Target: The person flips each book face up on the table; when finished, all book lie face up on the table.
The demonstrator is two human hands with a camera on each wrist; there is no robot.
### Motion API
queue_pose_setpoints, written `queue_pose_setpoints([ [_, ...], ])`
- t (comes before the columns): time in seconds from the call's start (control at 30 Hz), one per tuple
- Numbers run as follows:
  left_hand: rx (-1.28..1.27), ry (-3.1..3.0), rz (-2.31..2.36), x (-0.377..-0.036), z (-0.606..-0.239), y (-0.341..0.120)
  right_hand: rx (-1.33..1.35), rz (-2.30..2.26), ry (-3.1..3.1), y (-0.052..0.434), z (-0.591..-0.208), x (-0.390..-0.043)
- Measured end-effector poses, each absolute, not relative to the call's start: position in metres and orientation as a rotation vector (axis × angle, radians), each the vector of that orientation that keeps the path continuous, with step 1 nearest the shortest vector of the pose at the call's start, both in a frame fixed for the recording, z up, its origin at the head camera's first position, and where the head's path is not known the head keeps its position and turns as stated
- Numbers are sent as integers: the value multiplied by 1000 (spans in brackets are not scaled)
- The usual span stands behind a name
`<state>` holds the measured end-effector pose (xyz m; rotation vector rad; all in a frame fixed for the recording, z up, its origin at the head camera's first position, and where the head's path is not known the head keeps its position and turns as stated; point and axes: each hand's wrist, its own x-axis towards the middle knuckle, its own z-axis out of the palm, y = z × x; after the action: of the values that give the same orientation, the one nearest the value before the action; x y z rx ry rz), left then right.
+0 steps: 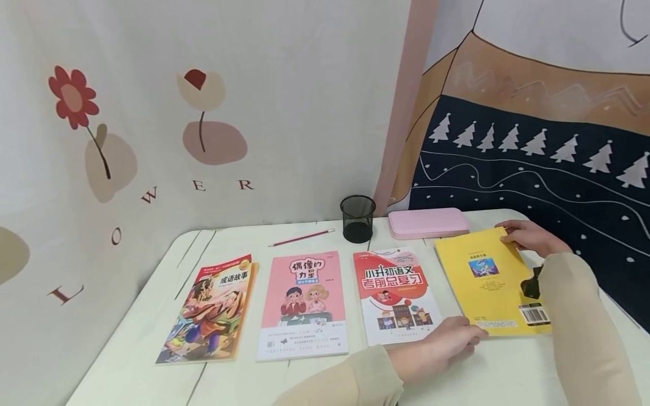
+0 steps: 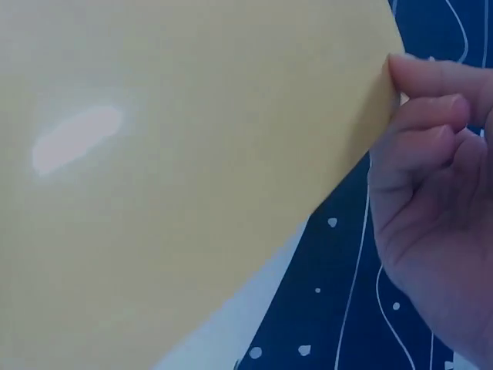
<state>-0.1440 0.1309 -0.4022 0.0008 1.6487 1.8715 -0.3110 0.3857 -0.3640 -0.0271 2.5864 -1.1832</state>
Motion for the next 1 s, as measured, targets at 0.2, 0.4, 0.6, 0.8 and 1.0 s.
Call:
queue_pose_setpoints([
  [0.2,-22,1640,1968,-144,-403,136,-107,-1431,2493,393,-357,-300],
  [0.4,-51,1592,2066,-142,-403,140,-173,-1767,2257,400,-352,-294],
  [0.6,-101,1552,2127,-140,-401,144,-157,-1946,2099,403,-352,-291],
  [0.8,-136,1555,2150,-139,-402,146,-141,-2029,2016,402,-354,-291],
  [1.0,-154,1510,2204,-138,-404,148,-152,-2052,2009,401,-358,-291],
])
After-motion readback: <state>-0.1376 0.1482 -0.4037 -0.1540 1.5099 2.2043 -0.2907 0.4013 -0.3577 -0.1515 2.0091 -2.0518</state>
